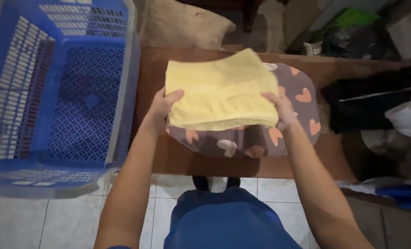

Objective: Folding laundry including a yellow towel and undergarments.

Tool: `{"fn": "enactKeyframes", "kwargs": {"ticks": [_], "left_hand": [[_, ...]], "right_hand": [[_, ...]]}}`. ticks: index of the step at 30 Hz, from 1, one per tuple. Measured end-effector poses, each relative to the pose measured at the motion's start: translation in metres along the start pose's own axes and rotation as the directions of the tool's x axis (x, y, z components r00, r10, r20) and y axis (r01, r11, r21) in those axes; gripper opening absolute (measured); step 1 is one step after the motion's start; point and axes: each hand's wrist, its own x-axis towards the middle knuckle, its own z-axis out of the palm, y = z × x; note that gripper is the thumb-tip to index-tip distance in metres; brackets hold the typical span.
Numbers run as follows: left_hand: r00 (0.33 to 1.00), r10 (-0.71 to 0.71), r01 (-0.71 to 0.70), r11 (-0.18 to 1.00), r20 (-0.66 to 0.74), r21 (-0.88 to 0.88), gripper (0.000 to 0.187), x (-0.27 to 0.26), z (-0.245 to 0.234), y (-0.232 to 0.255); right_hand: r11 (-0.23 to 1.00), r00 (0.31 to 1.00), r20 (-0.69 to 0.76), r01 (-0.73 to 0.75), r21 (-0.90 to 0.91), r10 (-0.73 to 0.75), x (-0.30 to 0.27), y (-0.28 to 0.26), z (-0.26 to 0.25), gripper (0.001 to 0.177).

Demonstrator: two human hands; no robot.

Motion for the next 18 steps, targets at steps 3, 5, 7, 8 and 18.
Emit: {"fn": "enactKeyframes", "kwargs": {"ticks": [3,5,7,8,18], "left_hand": [[0.992,0.102,-0.099,0.994,0.070,-0.045,0.046,-0.006,0.036,0.011],[0.991,0.111,-0.109,0.994,0.077,-0.022,0.047,-0.001,0.048,-0.003],[0.989,0.119,-0.119,0.993,0.084,0.002,0.048,0.000,0.056,-0.023],[1.000,-0.007,0.005,0.994,0.015,0.110,0.047,-0.002,0.058,-0.036],[0.988,0.045,0.066,0.754,-0.151,0.654,0.036,0.031,-0.016,-0.211]], "right_hand": [[0.973,0.971,0.064,0.231,0.016,-0.232,-0.041,-0.046,0.015,0.055],[0.965,0.964,0.052,0.260,-0.017,-0.259,-0.053,-0.052,0.000,0.056],[0.957,0.958,0.041,0.287,-0.051,-0.285,-0.060,-0.042,-0.020,0.057],[0.925,0.968,-0.074,0.204,-0.320,-0.239,-0.060,-0.029,-0.033,0.057],[0.444,0.891,-0.227,-0.032,-0.895,-0.394,-0.053,0.110,-0.122,0.059]]}}
